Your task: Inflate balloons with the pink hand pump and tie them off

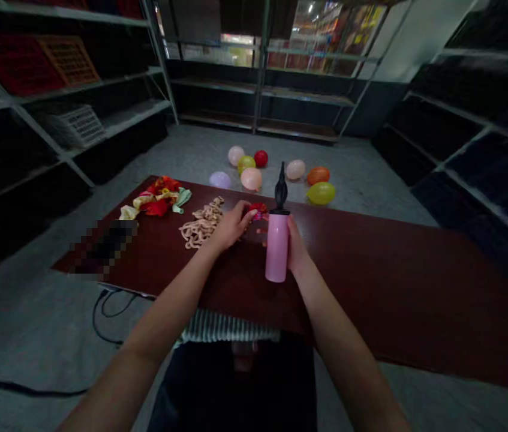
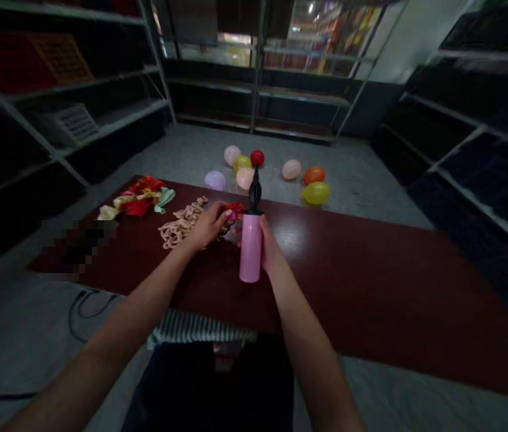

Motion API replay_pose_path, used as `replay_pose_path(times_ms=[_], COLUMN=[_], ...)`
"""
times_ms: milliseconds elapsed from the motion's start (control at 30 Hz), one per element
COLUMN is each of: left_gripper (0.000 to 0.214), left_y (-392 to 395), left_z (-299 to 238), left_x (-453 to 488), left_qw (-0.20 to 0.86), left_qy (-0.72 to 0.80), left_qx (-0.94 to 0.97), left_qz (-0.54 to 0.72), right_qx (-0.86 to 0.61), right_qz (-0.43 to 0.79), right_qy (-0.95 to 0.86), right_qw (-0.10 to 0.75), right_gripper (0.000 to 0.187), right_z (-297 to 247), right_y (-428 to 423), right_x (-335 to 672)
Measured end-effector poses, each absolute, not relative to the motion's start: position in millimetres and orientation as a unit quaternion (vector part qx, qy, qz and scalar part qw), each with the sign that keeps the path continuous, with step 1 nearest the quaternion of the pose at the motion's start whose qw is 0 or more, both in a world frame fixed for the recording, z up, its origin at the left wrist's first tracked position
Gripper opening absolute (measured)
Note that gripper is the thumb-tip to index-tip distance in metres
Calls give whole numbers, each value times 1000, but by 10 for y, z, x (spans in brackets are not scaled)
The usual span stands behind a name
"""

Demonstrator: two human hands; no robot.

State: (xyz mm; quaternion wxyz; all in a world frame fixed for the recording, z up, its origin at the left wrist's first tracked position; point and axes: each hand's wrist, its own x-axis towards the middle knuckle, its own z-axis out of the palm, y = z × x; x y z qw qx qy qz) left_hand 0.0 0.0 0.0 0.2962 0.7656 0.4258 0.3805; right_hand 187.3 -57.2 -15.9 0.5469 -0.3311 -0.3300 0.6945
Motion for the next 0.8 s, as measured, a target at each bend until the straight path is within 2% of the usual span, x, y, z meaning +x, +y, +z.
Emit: replay_pose_path(times_ms=[233, 333, 467, 567, 633, 800], left_gripper=[27, 32, 34, 21, 16, 26], left_y=[-54, -57, -75, -57, -20, 74], left_z=[131, 209, 249, 243, 233, 210], left_x=[-220, -343, -385, -312, -263, -232], left_qw=[552, 630, 715, 768, 773, 739], left_qy=[304, 284, 266, 227, 219, 218], left_qx=[736, 687, 561, 420, 333, 225], left_qz=[248, 224, 321, 426, 494, 596], right_qx=[-336, -330, -322, -316, -312, -304], right_qz=[652, 641, 646, 667, 689, 739], right_qy=[-304, -295, -295, -312, -327, -354], right_qw=[609, 627, 626, 598, 567, 485], right_gripper=[66, 68, 62, 59, 59, 64], right_z=[-36, -11, -9, -5, 3, -14], right_y=[-539, -536, -528, -531, -547, -630], right_x=[1965, 1997, 1968, 1916, 1883, 1804])
